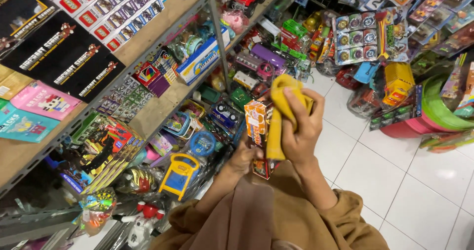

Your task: Dusting and wiping toy boxes on a store shelf with a cloth.

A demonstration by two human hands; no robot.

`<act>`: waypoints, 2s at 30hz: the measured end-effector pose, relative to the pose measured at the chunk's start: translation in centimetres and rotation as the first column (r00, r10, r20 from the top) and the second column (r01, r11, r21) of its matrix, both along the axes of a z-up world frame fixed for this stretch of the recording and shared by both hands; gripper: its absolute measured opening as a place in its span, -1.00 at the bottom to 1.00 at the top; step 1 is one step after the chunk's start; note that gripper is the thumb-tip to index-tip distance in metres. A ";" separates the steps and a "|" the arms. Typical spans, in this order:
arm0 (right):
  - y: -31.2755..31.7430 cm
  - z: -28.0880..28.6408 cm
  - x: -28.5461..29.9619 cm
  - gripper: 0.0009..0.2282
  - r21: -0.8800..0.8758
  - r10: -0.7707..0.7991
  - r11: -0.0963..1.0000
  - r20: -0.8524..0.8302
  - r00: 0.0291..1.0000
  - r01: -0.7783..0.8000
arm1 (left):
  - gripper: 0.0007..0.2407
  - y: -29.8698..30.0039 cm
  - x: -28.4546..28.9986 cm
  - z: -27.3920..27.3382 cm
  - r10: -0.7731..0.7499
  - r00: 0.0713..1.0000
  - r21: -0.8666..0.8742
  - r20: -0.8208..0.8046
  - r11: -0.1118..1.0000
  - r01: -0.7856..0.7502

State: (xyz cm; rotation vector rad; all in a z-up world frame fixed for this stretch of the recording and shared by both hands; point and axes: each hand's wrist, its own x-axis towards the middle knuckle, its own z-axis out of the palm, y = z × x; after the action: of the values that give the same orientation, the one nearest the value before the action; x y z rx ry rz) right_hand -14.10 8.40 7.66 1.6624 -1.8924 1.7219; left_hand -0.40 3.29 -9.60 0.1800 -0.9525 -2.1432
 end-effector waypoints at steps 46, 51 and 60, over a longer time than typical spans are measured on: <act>0.5 -1.1 -0.3 -0.51 -0.161 -0.056 0.986 -0.037 0.998 0.049 | -0.17 -2.4 0.6 1.2 -0.146 0.968 -0.131 0.203 0.976 0.175; 1.1 -6.1 1.4 -0.53 -0.133 0.109 0.984 -0.065 0.992 -0.117 | -0.30 -3.5 1.6 1.6 0.040 0.986 0.072 0.163 0.996 -0.052; 0.0 -0.1 -1.3 -0.53 -0.134 -0.037 0.990 0.118 0.992 0.053 | -0.33 -1.9 0.0 3.4 -0.020 0.993 -0.328 0.119 0.943 0.058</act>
State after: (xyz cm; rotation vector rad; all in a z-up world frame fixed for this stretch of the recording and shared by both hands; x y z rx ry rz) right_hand -15.44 8.43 7.58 1.4905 -1.7959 1.9212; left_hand -0.39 1.36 -6.21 0.1178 -1.3769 -1.9884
